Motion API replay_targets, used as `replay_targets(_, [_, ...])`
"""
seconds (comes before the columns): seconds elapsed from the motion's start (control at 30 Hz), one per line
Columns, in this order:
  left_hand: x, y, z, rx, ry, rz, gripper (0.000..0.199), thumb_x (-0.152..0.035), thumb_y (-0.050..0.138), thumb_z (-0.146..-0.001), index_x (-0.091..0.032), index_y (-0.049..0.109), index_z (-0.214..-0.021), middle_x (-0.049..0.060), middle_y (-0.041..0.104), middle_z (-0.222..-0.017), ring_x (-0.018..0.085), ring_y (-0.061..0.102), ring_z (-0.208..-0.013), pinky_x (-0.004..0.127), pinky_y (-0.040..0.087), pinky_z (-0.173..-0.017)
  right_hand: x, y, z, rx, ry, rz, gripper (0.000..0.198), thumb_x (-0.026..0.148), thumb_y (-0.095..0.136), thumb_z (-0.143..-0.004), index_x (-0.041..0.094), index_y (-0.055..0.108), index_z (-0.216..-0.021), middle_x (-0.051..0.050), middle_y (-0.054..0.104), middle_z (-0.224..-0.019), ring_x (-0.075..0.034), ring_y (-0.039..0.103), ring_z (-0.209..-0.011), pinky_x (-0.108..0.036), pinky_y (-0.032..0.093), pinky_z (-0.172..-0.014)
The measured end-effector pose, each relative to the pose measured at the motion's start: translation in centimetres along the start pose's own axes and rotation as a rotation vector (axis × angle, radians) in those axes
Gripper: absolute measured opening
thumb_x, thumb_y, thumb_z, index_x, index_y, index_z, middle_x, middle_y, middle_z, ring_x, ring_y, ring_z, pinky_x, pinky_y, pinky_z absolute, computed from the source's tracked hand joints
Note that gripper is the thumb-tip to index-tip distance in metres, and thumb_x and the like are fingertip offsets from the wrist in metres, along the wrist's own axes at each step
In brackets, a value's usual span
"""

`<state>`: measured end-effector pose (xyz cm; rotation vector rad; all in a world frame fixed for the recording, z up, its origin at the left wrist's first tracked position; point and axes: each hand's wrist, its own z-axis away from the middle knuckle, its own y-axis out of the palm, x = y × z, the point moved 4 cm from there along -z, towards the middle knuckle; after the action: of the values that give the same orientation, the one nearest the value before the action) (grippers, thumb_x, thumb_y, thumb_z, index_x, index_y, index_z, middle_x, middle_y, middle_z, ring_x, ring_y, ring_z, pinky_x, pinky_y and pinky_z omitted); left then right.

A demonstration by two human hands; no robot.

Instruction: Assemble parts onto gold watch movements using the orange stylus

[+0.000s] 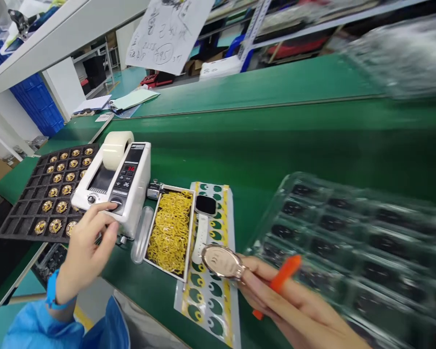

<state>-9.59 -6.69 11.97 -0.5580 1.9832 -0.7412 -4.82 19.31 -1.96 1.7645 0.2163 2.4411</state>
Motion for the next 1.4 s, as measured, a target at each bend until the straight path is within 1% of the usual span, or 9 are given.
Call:
replay_targets(0.07, [-1.0,-0.3,-0.9,-0.009,0.027,0.031,0.022,-0.016,0.049,-0.095,-0.021,0.056,-0.075,0.006,0.063,-0.1,0.021,0.058,-0.1,0.028,0.037,-0.064,1.3,0.6,0.4,0.026,-0.021,0.008,0.049,0.069,0.073,-0.07,0.024,0.071,-0.088,-0.01,0.063,-0.085,-0.032,0.06,-0.086,-0.045,0.055,-0.08])
replay_targets(0.13, [-2.1,0.3,-1.5,0.022,0.054,0.167,0.022,-0.018,0.05,-0.095,-0.021,0.056,-0.074,0.004,0.059,-0.087,0.019,0.057,-0.085,0.028,0.036,-0.062,2.0,1.1,0.7,0.034,-0.037,-0.028,0.048,0.069,0.07,-0.074,0.023,0.069,-0.087,-0.006,0.057,-0.074,-0.024,0.053,-0.07,-0.037,0.053,-0.072])
replay_targets(0.23, [-3.3,3.6,-2.1,0.302,0.017,0.466,0.025,-0.024,0.052,-0.094,-0.02,0.055,-0.069,0.001,0.051,-0.072,0.016,0.047,-0.066,0.029,0.034,-0.059,2.5,1.4,1.0,0.041,-0.054,-0.101,0.047,0.068,0.068,-0.079,0.022,0.066,-0.084,0.0,0.046,-0.068,-0.017,0.041,-0.063,-0.028,0.044,-0.065])
replay_targets(0.3, [-3.6,6.6,-2.1,0.503,-0.051,0.607,0.029,-0.028,0.056,-0.092,-0.019,0.054,-0.064,0.0,0.047,-0.068,0.015,0.043,-0.063,0.029,0.032,-0.057,2.7,1.6,0.9,0.083,-0.071,-0.115,0.049,0.069,0.068,-0.078,0.021,0.065,-0.082,0.001,0.044,-0.07,-0.016,0.038,-0.064,-0.025,0.037,-0.062])
replay_targets(0.4, [-3.3,9.8,-2.2,0.623,-0.125,0.655,0.031,-0.032,0.059,-0.089,-0.019,0.055,-0.061,-0.001,0.044,-0.066,0.014,0.041,-0.063,0.028,0.029,-0.057,3.1,1.7,0.7,0.141,-0.096,-0.115,0.05,0.069,0.066,-0.08,0.019,0.06,-0.077,0.001,0.042,-0.073,-0.015,0.035,-0.065,-0.025,0.032,-0.061])
replay_targets(0.5, [-2.6,11.2,-2.1,0.663,-0.158,0.652,0.031,-0.033,0.059,-0.088,-0.018,0.057,-0.061,-0.001,0.045,-0.067,0.015,0.04,-0.064,0.028,0.028,-0.058,3.3,1.9,0.7,0.186,-0.108,-0.11,0.051,0.069,0.063,-0.083,0.02,0.054,-0.075,0.002,0.041,-0.073,-0.016,0.036,-0.067,-0.026,0.032,-0.065])
replay_targets(0.8, [-1.9,11.7,-1.8,0.727,-0.221,0.63,0.032,-0.035,0.061,-0.086,-0.017,0.058,-0.059,-0.003,0.039,-0.065,0.013,0.036,-0.06,0.026,0.024,-0.054,3.7,2.2,1.0,0.219,-0.09,-0.051,0.054,0.073,0.057,-0.084,0.021,0.049,-0.073,0.001,0.041,-0.075,-0.017,0.039,-0.072,-0.029,0.036,-0.069])
replay_targets(1.2, [-1.7,12.2,-1.8,0.717,-0.234,0.585,0.027,-0.032,0.059,-0.083,-0.017,0.06,-0.06,-0.003,0.041,-0.064,0.012,0.036,-0.059,0.027,0.024,-0.053,3.2,2.2,1.0,0.222,-0.071,-0.01,0.055,0.074,0.053,-0.086,0.02,0.049,-0.075,0.0,0.043,-0.077,-0.019,0.04,-0.075,-0.03,0.034,-0.07])
replay_targets(1.4, [-1.4,12.5,-1.6,0.662,-0.238,0.492,0.027,-0.031,0.059,-0.081,-0.018,0.057,-0.058,-0.003,0.039,-0.065,0.013,0.037,-0.06,0.028,0.025,-0.055,3.3,2.2,1.0,0.189,-0.081,0.101,0.058,0.078,0.047,-0.086,0.021,0.045,-0.073,0.0,0.042,-0.076,-0.019,0.04,-0.073,-0.03,0.034,-0.067])
